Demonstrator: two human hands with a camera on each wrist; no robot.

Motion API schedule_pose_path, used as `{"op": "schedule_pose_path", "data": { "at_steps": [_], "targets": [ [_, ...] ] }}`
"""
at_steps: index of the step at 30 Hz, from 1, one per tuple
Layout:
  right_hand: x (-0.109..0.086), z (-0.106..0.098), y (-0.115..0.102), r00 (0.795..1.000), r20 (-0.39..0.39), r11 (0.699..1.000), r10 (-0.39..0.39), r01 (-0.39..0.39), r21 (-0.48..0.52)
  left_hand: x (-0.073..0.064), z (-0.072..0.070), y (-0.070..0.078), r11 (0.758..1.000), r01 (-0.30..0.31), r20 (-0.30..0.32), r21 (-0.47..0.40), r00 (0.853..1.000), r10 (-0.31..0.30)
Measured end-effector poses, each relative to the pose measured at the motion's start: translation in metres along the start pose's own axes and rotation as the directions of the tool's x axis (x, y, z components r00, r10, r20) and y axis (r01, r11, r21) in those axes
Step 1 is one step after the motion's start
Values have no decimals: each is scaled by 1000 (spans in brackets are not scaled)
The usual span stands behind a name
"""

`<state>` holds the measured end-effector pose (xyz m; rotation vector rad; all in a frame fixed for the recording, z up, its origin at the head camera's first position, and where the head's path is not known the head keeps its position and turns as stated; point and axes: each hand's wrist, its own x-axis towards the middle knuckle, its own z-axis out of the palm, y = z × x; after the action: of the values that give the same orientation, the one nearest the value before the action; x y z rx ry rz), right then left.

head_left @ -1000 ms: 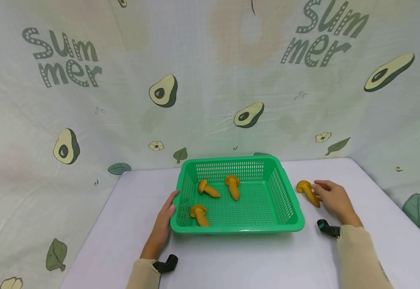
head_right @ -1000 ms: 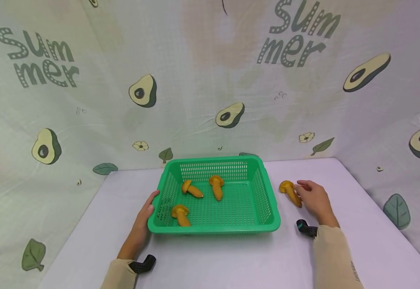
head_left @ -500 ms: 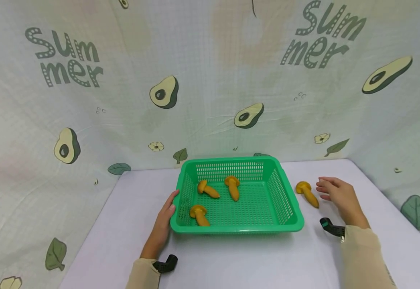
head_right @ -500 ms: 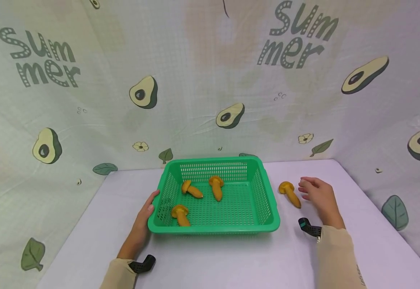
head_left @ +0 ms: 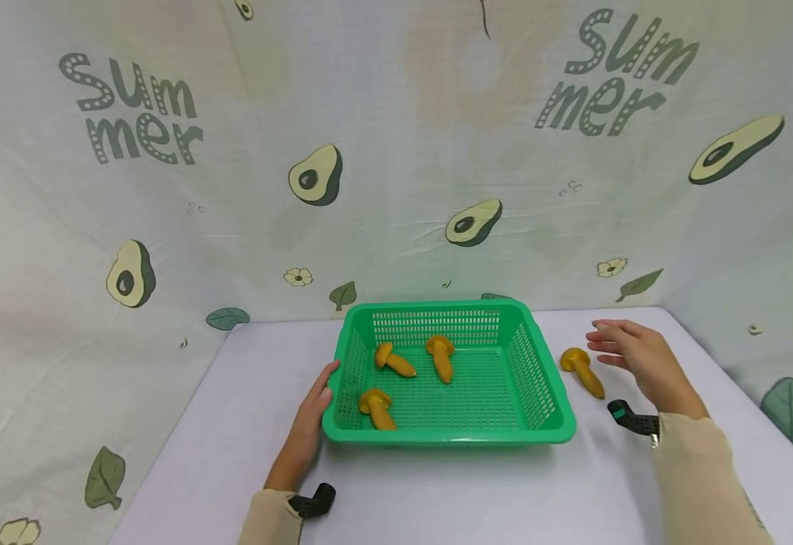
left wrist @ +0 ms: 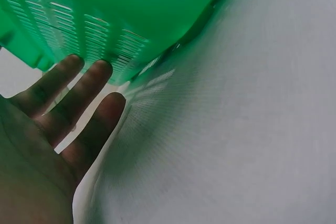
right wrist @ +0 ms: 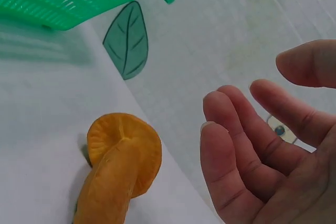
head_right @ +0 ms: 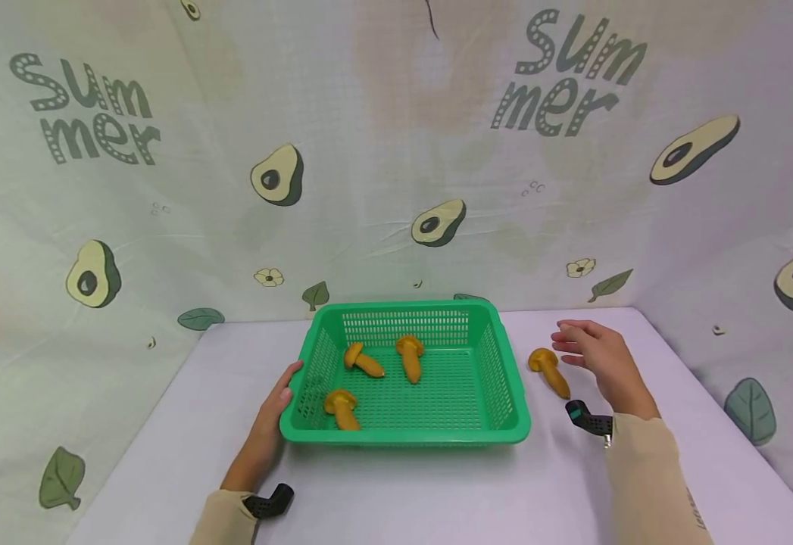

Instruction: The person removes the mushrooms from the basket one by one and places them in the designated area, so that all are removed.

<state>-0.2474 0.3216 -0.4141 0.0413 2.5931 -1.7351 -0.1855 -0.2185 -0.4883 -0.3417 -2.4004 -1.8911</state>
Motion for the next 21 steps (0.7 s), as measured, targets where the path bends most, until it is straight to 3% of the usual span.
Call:
{"op": "schedule_pose_path", "data": {
  "at_steps": [6, 21],
  "targets": [
    [6, 13, -23, 999, 48, 997, -5, 1, 79, 1, 0, 0, 1000, -14, 2, -7, 1000, 14],
    [28, 51, -64, 990, 120, 994, -75, 64, 94, 3, 0, 0, 999, -39, -5, 26, 999, 39]
  ]
}}
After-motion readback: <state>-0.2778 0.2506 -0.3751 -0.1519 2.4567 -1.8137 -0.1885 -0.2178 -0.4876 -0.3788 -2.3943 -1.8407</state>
